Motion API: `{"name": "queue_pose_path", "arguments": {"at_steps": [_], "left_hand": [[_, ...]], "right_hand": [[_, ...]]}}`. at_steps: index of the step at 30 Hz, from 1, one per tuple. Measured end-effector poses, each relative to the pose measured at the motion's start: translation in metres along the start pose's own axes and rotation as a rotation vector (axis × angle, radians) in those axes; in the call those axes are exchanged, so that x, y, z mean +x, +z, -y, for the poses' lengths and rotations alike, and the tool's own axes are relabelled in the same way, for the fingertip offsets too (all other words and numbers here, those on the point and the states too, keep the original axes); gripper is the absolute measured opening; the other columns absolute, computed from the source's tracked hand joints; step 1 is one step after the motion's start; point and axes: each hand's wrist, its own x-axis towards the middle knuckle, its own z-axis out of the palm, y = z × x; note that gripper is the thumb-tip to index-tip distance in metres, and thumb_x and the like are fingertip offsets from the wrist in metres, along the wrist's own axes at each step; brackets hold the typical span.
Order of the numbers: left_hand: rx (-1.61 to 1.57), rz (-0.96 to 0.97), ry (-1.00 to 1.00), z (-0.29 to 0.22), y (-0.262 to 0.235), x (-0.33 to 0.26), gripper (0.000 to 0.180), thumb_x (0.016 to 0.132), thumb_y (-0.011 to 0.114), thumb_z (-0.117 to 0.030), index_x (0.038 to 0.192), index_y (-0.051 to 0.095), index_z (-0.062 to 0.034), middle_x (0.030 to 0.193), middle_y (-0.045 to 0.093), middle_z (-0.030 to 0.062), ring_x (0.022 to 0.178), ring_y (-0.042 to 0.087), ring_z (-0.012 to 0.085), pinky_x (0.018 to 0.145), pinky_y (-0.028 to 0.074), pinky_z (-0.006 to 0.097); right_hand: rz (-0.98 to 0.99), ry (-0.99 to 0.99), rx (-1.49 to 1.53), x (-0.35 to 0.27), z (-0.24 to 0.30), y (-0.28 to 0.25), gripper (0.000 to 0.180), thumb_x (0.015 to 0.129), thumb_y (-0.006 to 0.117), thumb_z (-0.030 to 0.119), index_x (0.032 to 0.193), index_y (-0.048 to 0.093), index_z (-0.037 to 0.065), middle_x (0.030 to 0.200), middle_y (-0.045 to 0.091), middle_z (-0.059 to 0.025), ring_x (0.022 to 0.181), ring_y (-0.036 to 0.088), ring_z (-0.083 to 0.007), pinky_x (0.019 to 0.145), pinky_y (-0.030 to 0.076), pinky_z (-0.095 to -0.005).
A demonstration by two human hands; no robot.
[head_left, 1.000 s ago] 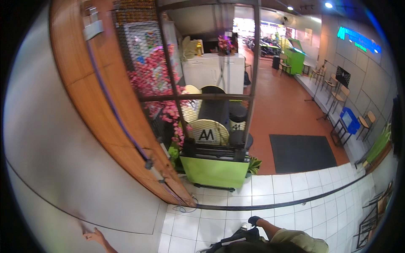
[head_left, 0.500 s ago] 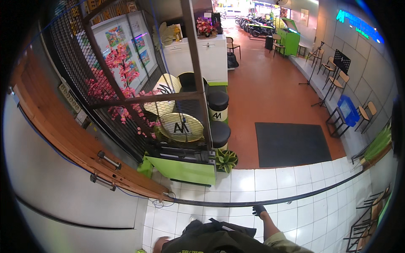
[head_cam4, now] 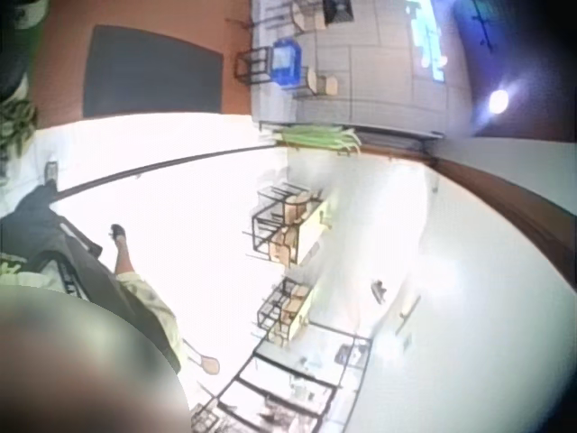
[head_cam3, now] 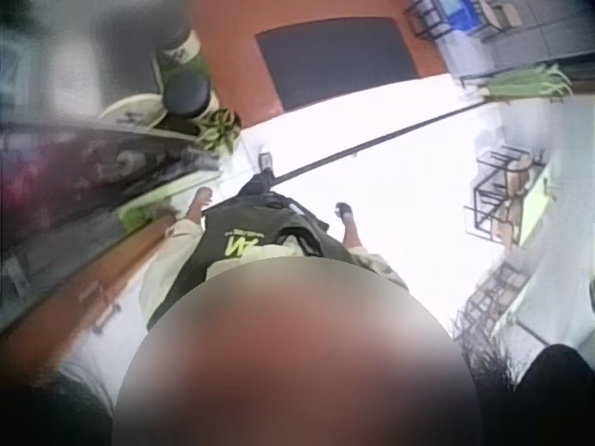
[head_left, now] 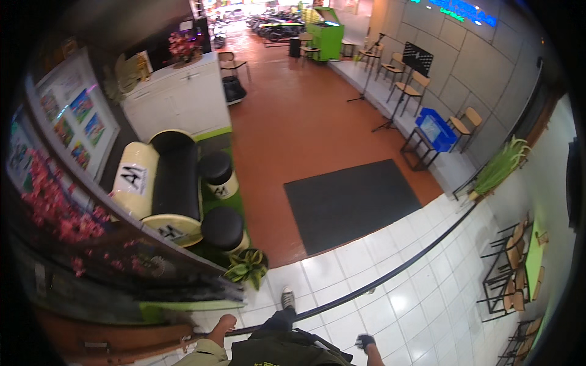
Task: The person assembles a music stand by attaching a perforated metal sheet to a tripod base. They then place a black bag on a wall hook and flip a light switch. Finally, they attach a microphone to the stand and adjust its position.
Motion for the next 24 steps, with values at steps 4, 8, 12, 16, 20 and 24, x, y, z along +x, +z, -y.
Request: {"name": "queue_pose_path", "arguments": {"at_steps": [4,8,12,16,20,24], "left_hand": [[0.060,0.154,0.422,-0.257,0.125,0.031,0.028,0.087,0.054,-0.017,0.109,0.062,-0.0024,0.091,0.066,0.0116,0.072,0.067,0.0236,0.057,0.052,0.034],[0.177,0.140,0.581,-0.397,0.100,0.030,0.030,0.087,0.057,-0.020,0.114,0.062,-0.0060,0.089,0.066,0.0096,0.074,0.066,0.0201,0.060,0.053,0.032],[0.307,0.364,0.722,-0.541,0.176,0.005,0.032,0.087,0.057,-0.017,0.115,0.062,-0.0019,0.095,0.068,0.0129,0.080,0.068,0.0211,0.068,0.053,0.031],[0.564,0.332,0.865,-0.626,0.194,0.033,0.033,0.086,0.059,-0.016,0.114,0.061,0.0016,0.101,0.068,0.0163,0.087,0.068,0.0221,0.074,0.053,0.034],[0.545,0.146,0.729,-0.650,0.140,0.107,0.027,0.084,0.060,-0.016,0.106,0.064,-0.0009,0.095,0.067,0.0163,0.082,0.067,0.0269,0.069,0.053,0.040],[0.067,0.081,0.243,-0.656,0.082,0.138,0.026,0.092,0.048,-0.016,0.113,0.056,-0.0045,0.094,0.063,0.0129,0.071,0.063,0.0251,0.064,0.054,0.041]], "right_hand": [[-0.143,0.306,-0.025,0.008,-0.020,-0.125,0.021,0.093,0.050,0.022,0.106,0.061,0.010,0.097,0.068,-0.0120,0.077,0.068,-0.0338,0.060,0.054,-0.0457],[-0.010,0.054,0.286,0.024,0.060,0.029,0.023,0.090,0.054,0.020,0.110,0.061,0.009,0.093,0.068,-0.0112,0.077,0.068,-0.0316,0.060,0.053,-0.0433],[0.001,-0.103,-0.066,0.043,0.152,0.051,0.020,0.088,0.057,0.023,0.101,0.067,0.012,0.090,0.068,-0.0116,0.069,0.065,-0.0248,0.060,0.051,-0.0393],[-0.031,-0.041,-0.071,0.076,0.250,0.059,0.019,0.087,0.058,0.024,0.097,0.068,0.011,0.086,0.068,-0.0110,0.067,0.064,-0.0240,0.058,0.050,-0.0388],[0.005,0.013,-0.200,0.136,0.337,0.045,0.018,0.086,0.058,0.025,0.093,0.068,0.011,0.082,0.067,-0.0105,0.064,0.063,-0.0232,0.055,0.049,-0.0383],[0.004,-0.057,-0.313,0.204,0.452,0.007,0.018,0.085,0.059,0.025,0.089,0.069,0.010,0.078,0.066,-0.0100,0.062,0.062,-0.0224,0.053,0.048,-0.0378]]}}
